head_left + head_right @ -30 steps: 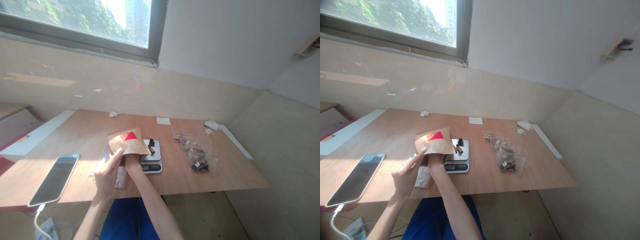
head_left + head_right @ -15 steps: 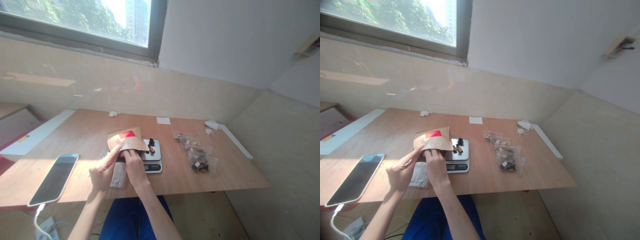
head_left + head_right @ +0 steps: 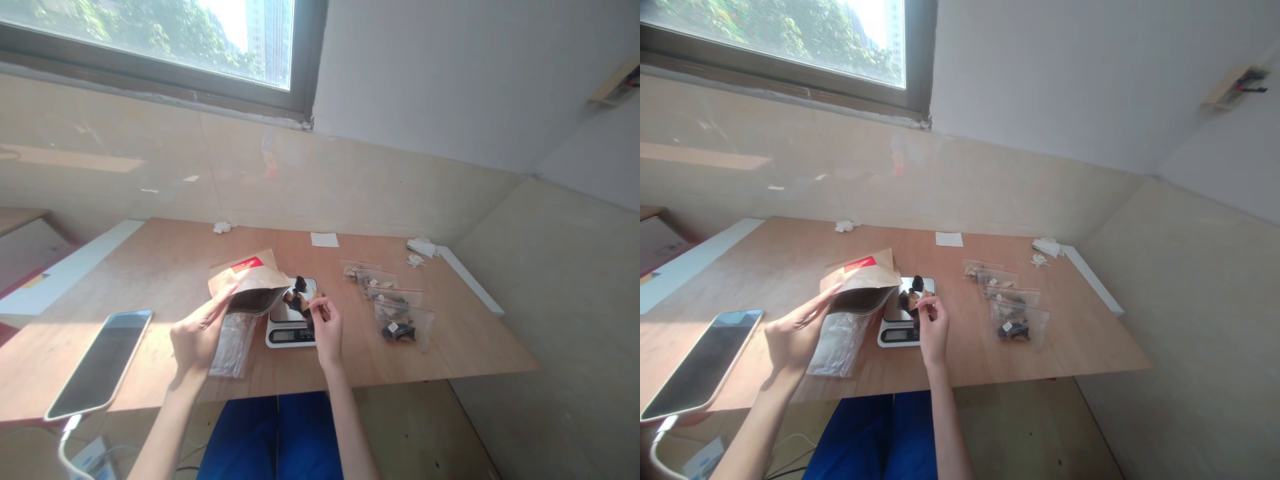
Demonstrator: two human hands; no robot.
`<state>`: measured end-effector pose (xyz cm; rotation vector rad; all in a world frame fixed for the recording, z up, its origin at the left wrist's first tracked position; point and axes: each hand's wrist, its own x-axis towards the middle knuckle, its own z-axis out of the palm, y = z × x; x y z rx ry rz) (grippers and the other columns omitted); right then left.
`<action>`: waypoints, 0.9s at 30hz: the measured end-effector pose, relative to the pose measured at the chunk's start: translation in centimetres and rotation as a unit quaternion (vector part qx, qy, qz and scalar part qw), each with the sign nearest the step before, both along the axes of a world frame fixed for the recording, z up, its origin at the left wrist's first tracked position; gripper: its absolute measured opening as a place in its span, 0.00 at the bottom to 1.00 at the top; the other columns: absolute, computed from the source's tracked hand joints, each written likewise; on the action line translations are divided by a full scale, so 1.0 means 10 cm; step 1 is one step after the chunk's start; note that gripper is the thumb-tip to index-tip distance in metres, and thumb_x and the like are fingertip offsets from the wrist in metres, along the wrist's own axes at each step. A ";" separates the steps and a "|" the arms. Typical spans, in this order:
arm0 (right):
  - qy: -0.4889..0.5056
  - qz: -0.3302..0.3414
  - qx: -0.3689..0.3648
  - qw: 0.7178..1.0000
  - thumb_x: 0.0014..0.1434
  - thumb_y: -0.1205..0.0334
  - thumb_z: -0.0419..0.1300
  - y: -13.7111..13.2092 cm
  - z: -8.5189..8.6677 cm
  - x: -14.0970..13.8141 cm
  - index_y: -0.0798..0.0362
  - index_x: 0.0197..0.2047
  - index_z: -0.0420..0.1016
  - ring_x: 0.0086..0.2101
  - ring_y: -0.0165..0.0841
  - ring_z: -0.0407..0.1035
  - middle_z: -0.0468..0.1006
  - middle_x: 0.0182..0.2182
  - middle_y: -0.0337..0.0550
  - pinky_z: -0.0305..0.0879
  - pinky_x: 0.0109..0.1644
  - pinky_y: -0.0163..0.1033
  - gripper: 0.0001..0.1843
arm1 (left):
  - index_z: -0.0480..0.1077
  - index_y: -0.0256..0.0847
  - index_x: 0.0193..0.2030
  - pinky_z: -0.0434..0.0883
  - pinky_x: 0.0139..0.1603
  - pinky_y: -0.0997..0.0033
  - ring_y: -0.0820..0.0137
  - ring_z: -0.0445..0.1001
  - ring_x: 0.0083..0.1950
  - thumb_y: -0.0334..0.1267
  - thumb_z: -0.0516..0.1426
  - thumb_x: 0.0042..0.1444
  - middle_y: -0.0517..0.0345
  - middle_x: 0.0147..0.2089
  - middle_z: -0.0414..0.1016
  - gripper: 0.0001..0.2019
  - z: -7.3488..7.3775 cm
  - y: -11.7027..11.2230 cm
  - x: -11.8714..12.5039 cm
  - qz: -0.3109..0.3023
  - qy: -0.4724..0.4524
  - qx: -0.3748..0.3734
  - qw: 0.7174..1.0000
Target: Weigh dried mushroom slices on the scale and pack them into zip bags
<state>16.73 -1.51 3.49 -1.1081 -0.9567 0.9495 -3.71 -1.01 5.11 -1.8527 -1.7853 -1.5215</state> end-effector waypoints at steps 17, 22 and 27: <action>-0.299 -0.020 0.033 0.954 0.52 0.70 0.48 0.49 -0.39 0.20 0.53 0.25 0.68 0.30 0.32 0.65 0.69 0.29 0.41 0.60 0.34 0.34 0.10 | 0.75 0.46 0.43 0.66 0.22 0.79 0.74 0.74 0.22 0.41 0.57 0.55 0.61 0.40 0.76 0.11 -0.02 0.01 -0.06 -0.002 0.054 0.029 0.998; -0.288 -0.124 0.019 0.949 0.51 0.71 0.47 0.62 -0.42 0.19 0.53 0.25 0.66 0.29 0.32 0.65 0.70 0.28 0.42 0.61 0.36 0.35 0.10 | 0.75 0.45 0.43 0.64 0.20 0.79 0.75 0.74 0.21 0.43 0.56 0.55 0.61 0.39 0.76 0.11 0.02 0.00 -0.04 -0.014 0.053 0.039 0.998; -0.289 -0.172 -0.008 0.942 0.50 0.71 0.46 0.78 -0.42 0.17 0.53 0.25 0.66 0.31 0.34 0.65 0.71 0.28 0.43 0.60 0.39 0.37 0.10 | 0.76 0.45 0.42 0.65 0.19 0.78 0.72 0.76 0.24 0.43 0.56 0.55 0.60 0.39 0.77 0.11 0.02 0.00 -0.04 -0.011 0.045 0.039 0.998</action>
